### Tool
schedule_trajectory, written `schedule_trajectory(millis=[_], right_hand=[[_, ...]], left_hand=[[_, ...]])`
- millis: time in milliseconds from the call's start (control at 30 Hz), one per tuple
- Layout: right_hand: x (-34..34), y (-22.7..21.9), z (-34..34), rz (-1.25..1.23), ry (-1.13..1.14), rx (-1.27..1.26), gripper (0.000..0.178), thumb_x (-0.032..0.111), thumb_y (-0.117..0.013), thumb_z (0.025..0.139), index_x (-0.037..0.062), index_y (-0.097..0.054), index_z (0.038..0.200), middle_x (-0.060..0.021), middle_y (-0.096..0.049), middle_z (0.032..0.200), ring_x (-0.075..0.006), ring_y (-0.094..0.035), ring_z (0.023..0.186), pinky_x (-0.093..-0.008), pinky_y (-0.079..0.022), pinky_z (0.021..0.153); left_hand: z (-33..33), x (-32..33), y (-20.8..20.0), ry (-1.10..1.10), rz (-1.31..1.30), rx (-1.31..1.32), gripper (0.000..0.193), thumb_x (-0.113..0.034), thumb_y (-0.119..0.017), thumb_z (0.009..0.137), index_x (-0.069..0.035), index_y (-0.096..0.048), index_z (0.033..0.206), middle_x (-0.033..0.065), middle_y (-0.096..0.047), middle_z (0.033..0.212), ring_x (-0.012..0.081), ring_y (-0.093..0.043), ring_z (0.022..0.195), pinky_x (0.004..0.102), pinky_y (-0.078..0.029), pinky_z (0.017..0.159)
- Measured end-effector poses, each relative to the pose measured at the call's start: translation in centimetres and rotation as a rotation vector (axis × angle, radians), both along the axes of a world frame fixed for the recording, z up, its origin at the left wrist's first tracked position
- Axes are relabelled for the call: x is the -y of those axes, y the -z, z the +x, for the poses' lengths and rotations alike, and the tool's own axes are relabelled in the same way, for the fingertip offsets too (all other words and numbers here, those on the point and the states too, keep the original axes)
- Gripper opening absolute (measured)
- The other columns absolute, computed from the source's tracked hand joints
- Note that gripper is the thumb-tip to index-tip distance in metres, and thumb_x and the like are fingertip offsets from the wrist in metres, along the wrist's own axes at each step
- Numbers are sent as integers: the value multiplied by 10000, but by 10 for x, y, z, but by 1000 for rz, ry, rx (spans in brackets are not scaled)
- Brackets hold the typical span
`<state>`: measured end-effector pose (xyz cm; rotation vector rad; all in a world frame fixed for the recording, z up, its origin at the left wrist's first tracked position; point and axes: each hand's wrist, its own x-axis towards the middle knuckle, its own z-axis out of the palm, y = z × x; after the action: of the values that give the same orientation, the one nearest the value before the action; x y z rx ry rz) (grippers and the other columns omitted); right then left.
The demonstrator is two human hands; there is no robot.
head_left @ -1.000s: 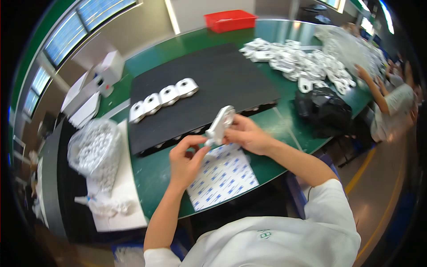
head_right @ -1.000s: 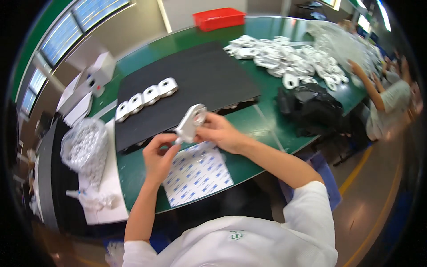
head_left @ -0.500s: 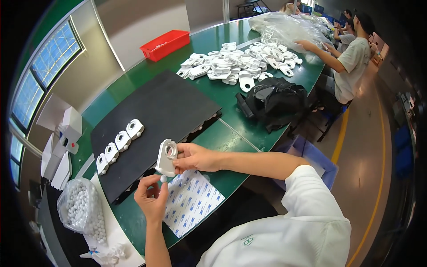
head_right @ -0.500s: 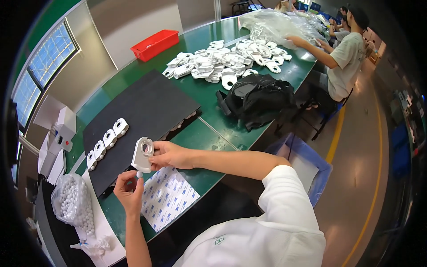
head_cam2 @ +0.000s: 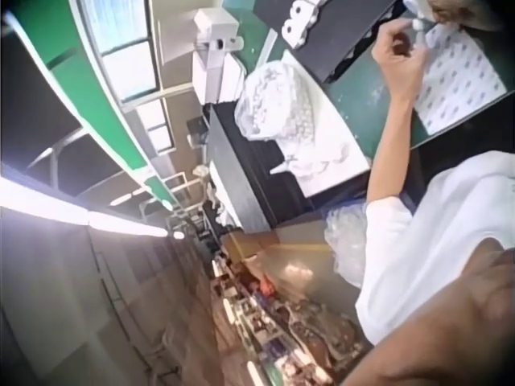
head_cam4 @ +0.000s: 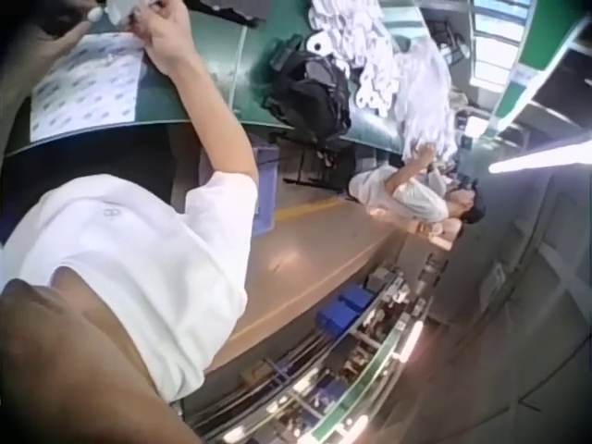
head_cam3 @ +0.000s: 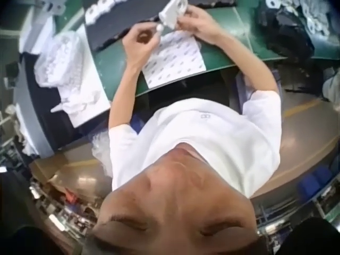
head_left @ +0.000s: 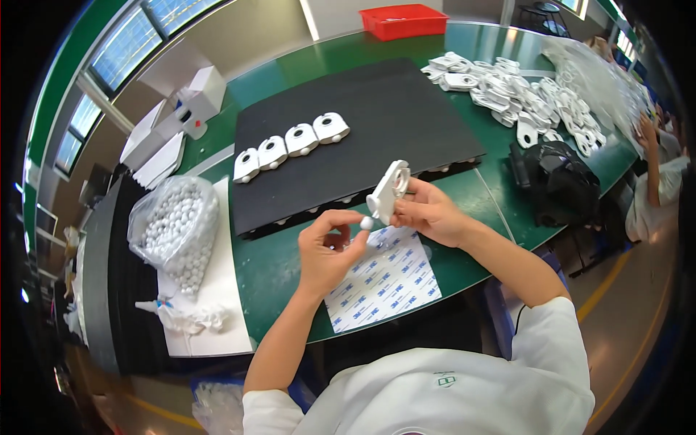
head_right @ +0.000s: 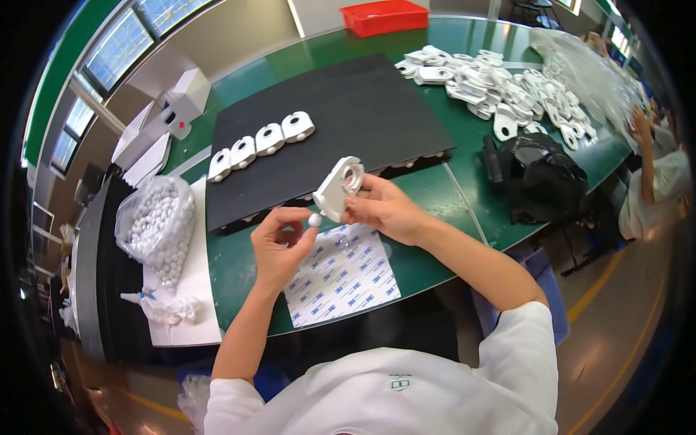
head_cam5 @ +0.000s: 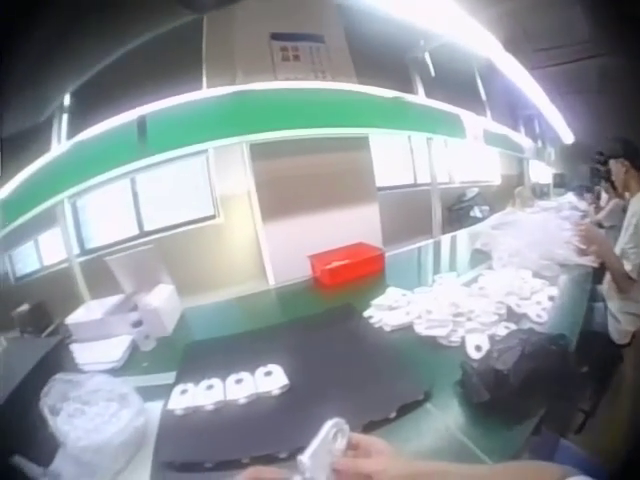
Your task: Assembling small white plastic components by inserting spheres and organizing them on a tray.
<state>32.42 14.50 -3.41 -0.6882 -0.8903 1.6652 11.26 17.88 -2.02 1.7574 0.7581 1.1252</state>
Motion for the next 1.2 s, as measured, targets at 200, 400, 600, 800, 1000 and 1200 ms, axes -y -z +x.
schedule_trajectory(millis=[200,400,600,800,1000,1200], right_hand=[[0,-4,-3,-9,-2,29,302,74,-538,913,34,-428,1191,-87,-588,978,-123,-579,842,-263,-479,762],[0,-3,-3,11,33,62,293,68,-532,917,29,-437,1192,-85,-589,983,-124,-579,845,-268,-482,768],[2,-5,-6,40,52,103,287,66,-527,921,25,-445,1193,-84,-588,982,-128,-578,844,-273,-481,772],[2,-3,-4,57,50,105,286,70,-527,922,26,-446,1193,-87,-589,989,-129,-578,847,-272,-480,776],[2,-1,-5,66,62,143,308,82,-547,915,37,-446,1203,-84,-591,1011,-121,-578,850,-265,-483,751],[1,-1,-7,126,38,159,335,102,-573,907,49,-449,1213,-80,-591,1018,-110,-558,817,-244,-469,715]], left_hand=[[-3,0,-1,32,-22,0,179,27,-691,720,-40,-653,882,9,-625,870,16,-486,661,137,-367,484],[-2,0,-1,31,-18,-2,189,26,-697,714,-41,-653,885,4,-624,858,14,-480,643,138,-363,483],[-2,-1,-1,20,18,-13,185,20,-703,709,-42,-653,876,0,-622,850,9,-471,621,139,-353,478],[-3,-1,-1,31,35,-31,186,20,-705,705,-40,-651,874,7,-630,861,11,-471,614,141,-356,476],[-1,0,-3,24,8,-27,147,15,-727,705,-31,-650,822,10,-636,802,18,-504,594,146,-391,488],[-2,-2,-2,-4,-101,-3,112,24,-736,706,-16,-632,714,19,-624,668,47,-563,573,177,-435,519]])
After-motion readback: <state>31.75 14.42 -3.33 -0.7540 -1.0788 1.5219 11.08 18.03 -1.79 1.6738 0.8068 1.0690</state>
